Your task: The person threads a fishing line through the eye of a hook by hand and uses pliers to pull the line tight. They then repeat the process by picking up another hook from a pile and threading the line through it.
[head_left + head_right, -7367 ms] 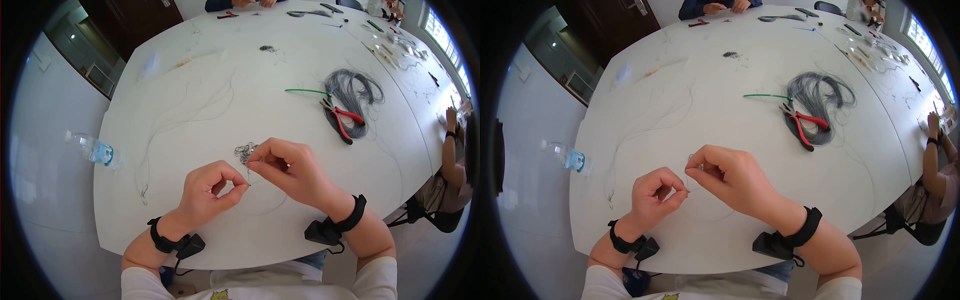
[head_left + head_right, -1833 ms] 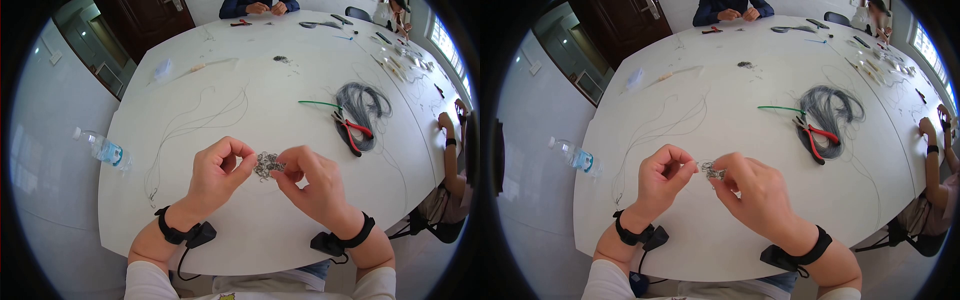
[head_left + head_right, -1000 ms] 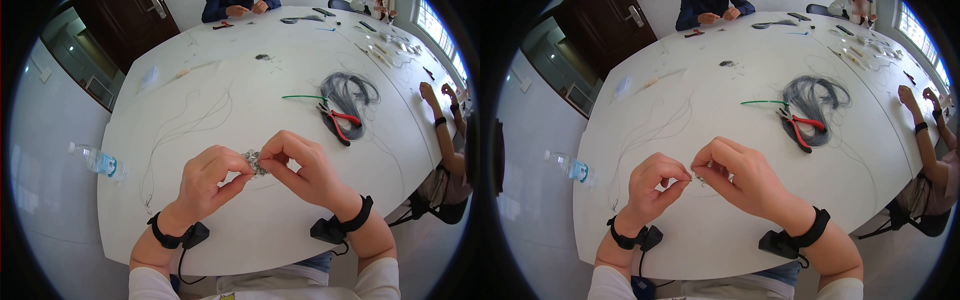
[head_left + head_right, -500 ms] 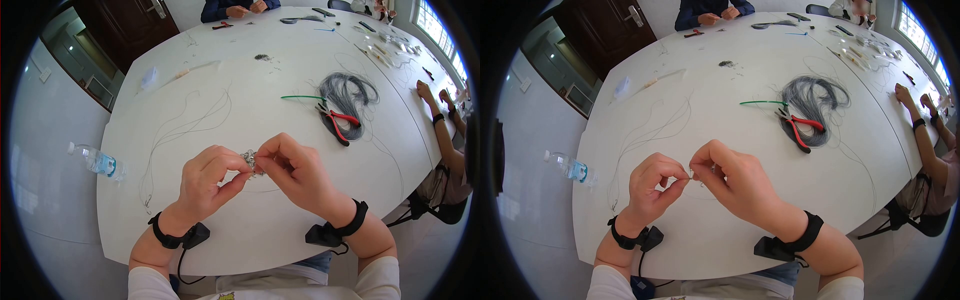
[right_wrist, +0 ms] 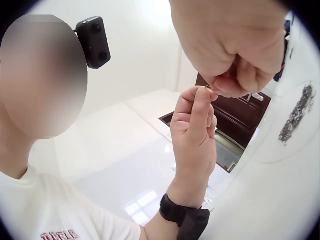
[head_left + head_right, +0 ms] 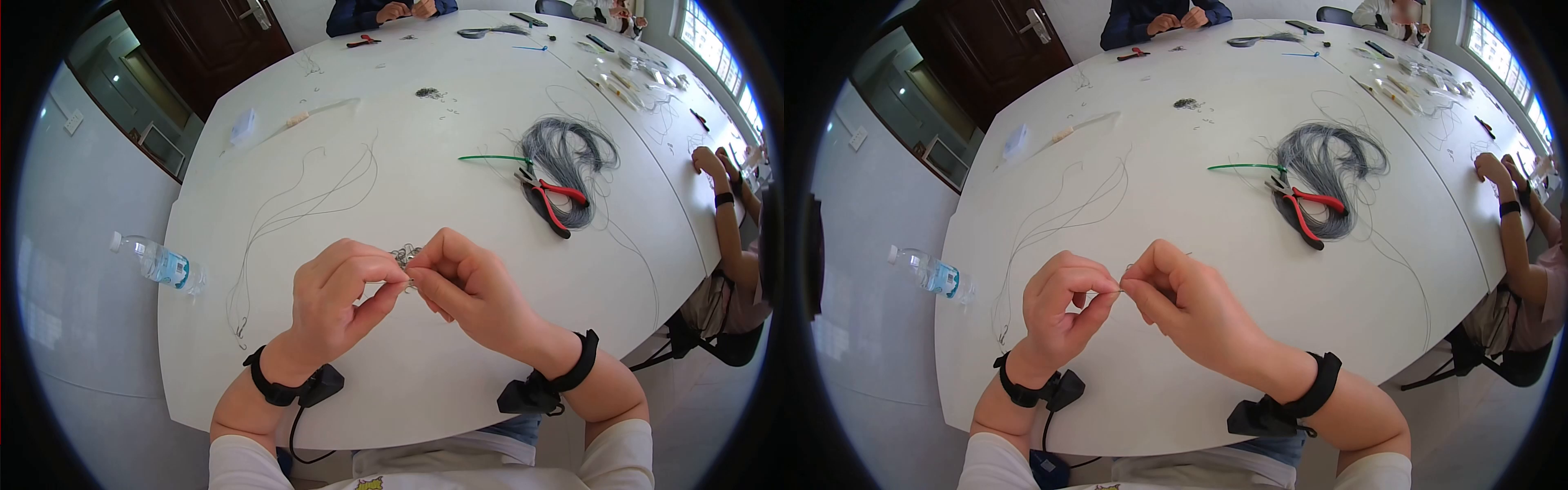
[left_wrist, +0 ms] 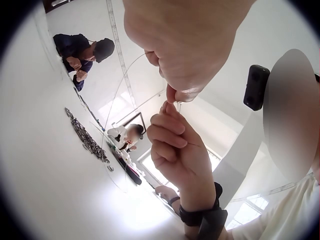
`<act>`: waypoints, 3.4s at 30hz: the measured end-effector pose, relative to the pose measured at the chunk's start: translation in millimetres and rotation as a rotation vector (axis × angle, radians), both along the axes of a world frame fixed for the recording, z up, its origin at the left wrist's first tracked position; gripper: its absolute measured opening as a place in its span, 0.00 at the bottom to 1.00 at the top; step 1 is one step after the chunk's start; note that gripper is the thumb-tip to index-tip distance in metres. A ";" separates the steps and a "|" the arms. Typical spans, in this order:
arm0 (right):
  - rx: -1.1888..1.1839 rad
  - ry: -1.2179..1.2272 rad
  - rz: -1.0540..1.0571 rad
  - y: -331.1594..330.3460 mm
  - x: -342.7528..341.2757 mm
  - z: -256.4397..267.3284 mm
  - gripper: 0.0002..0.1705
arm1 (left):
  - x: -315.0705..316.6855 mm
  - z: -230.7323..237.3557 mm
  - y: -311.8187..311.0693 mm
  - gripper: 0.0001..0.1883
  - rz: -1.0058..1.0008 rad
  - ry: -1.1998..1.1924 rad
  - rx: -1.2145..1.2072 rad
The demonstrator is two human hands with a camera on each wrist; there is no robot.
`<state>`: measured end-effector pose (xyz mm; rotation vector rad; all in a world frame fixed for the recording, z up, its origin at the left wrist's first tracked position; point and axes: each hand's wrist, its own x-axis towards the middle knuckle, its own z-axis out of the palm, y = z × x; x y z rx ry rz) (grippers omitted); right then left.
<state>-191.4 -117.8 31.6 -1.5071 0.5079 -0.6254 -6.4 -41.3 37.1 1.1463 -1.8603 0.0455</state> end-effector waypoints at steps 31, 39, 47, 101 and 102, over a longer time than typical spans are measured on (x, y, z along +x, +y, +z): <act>0.232 -0.140 0.035 2.5 8.6 -16.3 0.07 | 2.8 -5.1 1.6 0.07 0.128 0.148 0.044; -0.175 -0.076 -0.097 14.5 6.2 -9.0 0.02 | 2.7 -6.2 0.9 0.06 0.169 0.148 0.040; -0.641 -0.079 -0.209 13.4 8.0 -9.9 0.06 | 3.9 -3.8 -3.0 0.09 0.239 0.103 -0.026; -0.801 -0.106 -0.252 -6.3 -9.4 9.8 0.08 | 6.5 1.8 -4.1 0.11 0.172 -0.105 -0.129; -0.802 -0.106 -0.250 -5.9 -9.0 8.9 0.08 | 7.0 1.7 -4.2 0.11 0.173 -0.104 -0.129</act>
